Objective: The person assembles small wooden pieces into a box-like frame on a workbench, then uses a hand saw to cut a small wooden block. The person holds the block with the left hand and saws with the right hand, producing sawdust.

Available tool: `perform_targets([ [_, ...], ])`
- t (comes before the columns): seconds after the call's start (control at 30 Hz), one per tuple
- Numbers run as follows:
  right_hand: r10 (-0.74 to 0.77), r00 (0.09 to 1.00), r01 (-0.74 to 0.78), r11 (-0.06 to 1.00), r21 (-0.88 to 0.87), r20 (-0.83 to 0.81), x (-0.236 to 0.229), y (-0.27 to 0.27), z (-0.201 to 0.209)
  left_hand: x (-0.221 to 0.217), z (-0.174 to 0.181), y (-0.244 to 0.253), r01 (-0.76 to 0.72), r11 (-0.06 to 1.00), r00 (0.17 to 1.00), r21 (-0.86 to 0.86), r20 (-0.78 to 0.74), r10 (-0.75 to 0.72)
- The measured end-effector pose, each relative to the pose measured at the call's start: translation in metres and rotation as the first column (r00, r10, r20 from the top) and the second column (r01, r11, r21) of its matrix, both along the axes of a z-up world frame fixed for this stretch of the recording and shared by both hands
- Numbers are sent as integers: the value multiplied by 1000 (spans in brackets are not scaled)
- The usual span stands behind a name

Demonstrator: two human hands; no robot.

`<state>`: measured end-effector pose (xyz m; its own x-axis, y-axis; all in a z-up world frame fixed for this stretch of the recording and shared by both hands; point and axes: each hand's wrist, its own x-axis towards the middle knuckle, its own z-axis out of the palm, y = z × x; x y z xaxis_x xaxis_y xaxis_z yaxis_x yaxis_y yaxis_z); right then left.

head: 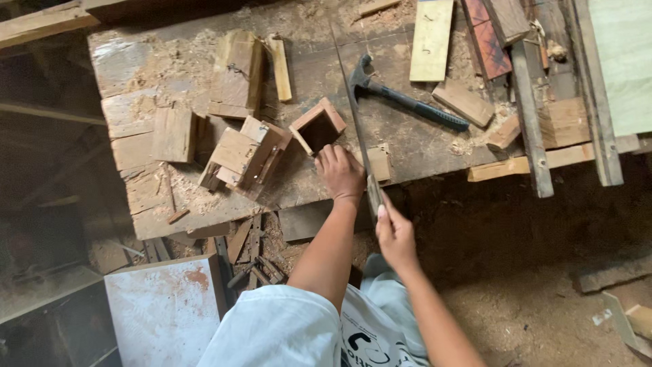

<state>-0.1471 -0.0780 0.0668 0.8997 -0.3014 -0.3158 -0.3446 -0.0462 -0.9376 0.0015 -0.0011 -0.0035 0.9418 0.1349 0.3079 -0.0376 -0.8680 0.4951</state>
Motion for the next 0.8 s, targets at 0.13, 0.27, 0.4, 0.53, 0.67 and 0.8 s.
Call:
perform_targets([
  [0.13, 104, 951, -18, 959, -283, 290, -48, 6, -6, 3, -4, 1, -33, 998, 999, 52, -5, 33],
  [0.27, -15, 955, -3, 998, -61, -298, -132, 11, -28, 1, -3, -2, -28, 998, 1000, 58, -9, 29],
  [0.4, -21, 926, 11, 1000, -28, -376, -207, -1, -54, 2, 5, 1, -16, 1000, 998, -5, 53, 16],
  [0.53, -57, 969, 64, 998, 23, -239, -238, -14, -51, 3, 12, -1, -8, 1000, 1000, 22, -3, 9],
  [0.67, -3, 992, -15, 990, -139, -129, -194, -15, -25, 7, 14, -2, 12, 1000, 1000, 23, 2, -12],
  [0.8, 25, 980, 0, 992, -125, 197, -109, -17, -2, -4, 12, 0, -2, 999, 1000, 33, -31, 3],
])
